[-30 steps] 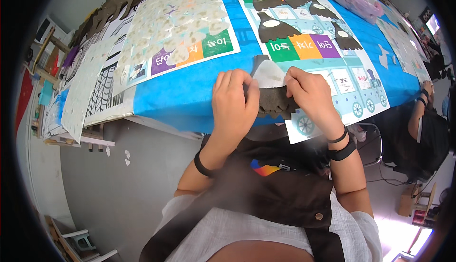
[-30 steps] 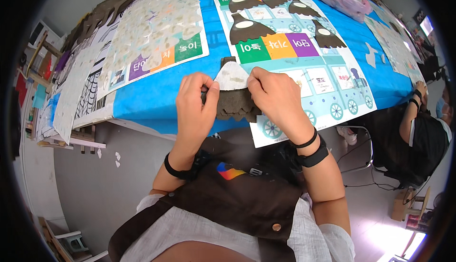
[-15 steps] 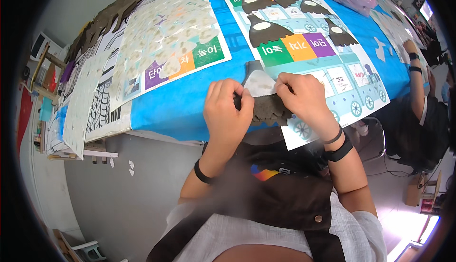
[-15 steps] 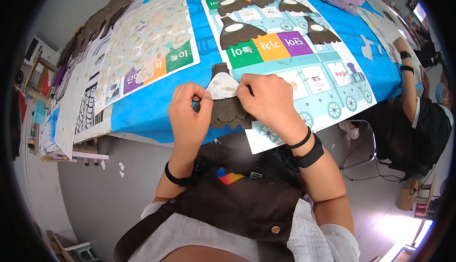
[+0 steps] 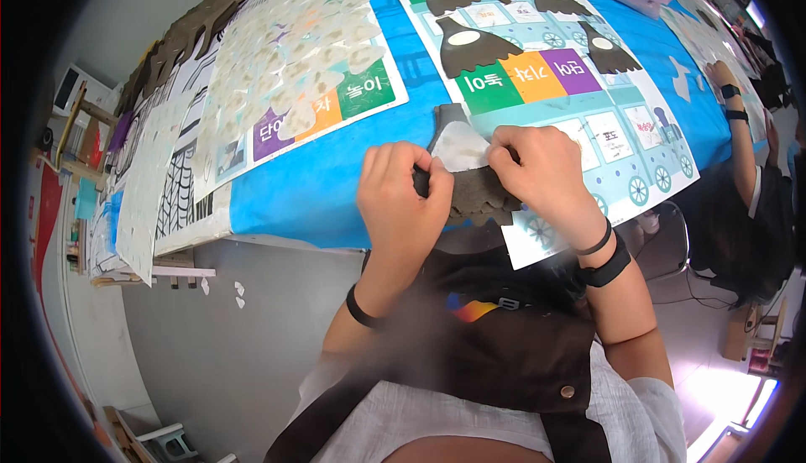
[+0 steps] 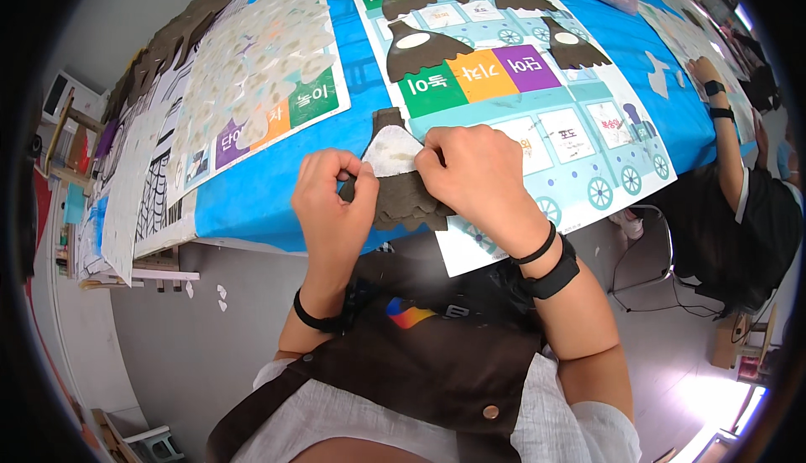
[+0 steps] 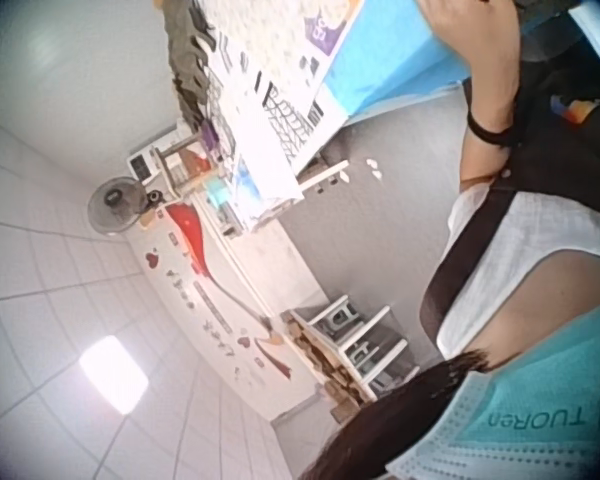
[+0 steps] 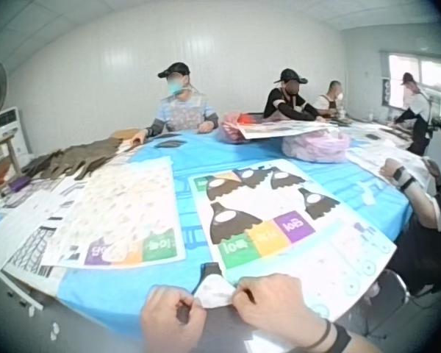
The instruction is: Peeling off backing and sticking components onto a template in a workshop.
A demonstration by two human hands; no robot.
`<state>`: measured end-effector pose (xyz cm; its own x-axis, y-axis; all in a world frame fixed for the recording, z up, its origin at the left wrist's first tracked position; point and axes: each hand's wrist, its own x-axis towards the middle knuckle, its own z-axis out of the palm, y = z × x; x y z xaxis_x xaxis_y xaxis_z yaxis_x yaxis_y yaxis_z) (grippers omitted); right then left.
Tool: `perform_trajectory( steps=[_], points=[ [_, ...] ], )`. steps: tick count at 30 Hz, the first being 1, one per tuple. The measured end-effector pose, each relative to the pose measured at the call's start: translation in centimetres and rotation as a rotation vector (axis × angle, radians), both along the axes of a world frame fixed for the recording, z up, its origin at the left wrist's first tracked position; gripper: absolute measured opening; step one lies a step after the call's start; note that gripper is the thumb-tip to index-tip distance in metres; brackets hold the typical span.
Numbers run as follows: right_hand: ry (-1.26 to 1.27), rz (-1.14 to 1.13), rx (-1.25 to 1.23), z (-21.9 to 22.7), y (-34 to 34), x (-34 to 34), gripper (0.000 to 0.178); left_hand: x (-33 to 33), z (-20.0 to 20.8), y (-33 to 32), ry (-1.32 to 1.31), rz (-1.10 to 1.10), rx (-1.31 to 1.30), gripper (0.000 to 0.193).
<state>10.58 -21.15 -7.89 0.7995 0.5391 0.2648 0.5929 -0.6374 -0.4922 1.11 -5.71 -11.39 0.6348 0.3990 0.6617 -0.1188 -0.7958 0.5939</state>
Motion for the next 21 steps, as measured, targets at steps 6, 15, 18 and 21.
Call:
perform_trajectory(
  steps=[6,15,18,21],
  points=[
    [-0.031,-0.007,-0.003,-0.03,0.17,-0.12,0.025,-0.05,0.00,-0.09,0.005,0.024,-0.003,0.014],
    [-0.083,-0.045,-0.040,-0.24,0.47,-0.44,0.024,-0.06,-0.03,0.01,-0.044,0.031,0.077,0.015],
    [-0.133,-0.036,-0.010,-0.77,0.59,-0.51,0.024,-0.22,-0.14,-0.01,-0.003,0.021,0.031,0.016],
    [-0.138,-0.030,-0.007,-0.71,0.49,-0.61,0.023,-0.29,0.39,-0.31,-0.007,0.035,0.010,0.020]
  ],
)
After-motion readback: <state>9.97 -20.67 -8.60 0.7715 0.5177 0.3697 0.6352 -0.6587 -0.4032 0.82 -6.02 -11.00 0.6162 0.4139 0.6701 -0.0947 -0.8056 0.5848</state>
